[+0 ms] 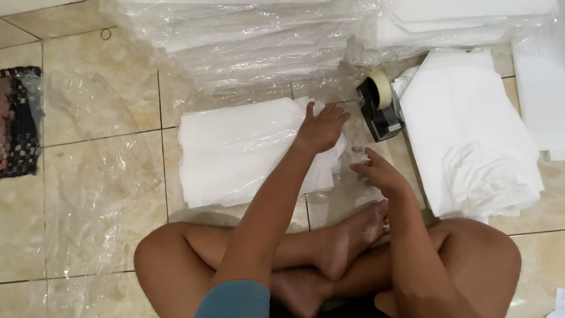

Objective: The person sits on the floor and wraps a stack of white non-woven bags in plastic film using a tape dispenser to secure the wrap. They then place the wrapped stack aside and begin folding individual white bags, stacking them neatly.

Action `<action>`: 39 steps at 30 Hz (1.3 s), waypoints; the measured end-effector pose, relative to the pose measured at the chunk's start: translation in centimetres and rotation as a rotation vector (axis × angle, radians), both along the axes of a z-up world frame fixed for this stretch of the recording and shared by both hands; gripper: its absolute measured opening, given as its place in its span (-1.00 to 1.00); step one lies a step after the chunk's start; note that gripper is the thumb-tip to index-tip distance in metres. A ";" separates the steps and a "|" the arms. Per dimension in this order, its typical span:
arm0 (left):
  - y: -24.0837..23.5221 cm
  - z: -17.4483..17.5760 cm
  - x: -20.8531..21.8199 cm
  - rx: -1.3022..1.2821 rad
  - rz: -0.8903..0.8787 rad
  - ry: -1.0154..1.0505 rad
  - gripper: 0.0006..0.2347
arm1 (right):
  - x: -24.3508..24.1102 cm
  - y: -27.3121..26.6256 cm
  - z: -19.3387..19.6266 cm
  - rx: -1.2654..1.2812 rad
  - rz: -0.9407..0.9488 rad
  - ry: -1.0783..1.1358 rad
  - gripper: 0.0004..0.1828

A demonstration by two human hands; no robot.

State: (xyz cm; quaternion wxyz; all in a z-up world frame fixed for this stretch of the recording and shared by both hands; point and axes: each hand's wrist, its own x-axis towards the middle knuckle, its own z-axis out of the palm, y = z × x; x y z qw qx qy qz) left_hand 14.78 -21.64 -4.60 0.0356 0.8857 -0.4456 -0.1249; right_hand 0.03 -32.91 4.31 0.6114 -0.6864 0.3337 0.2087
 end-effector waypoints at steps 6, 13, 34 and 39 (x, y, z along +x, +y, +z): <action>-0.1 1.1 0.1 -0.212 -0.017 -0.313 -0.74 | -0.4 -2.6 -8.1 0.237 -0.101 -0.096 -0.27; 0.7 -1.8 -1.7 -0.288 0.144 -0.348 -0.75 | 0.5 -0.1 -4.1 0.359 -0.145 -0.086 -0.10; -5.6 4.1 2.8 -0.190 0.607 0.461 -0.84 | 0.9 7.9 -5.0 -0.512 0.366 -0.022 -0.20; -5.3 -5.7 5.8 -0.441 0.719 0.594 -0.86 | 0.4 9.7 -1.9 -0.278 -0.057 -0.190 -0.13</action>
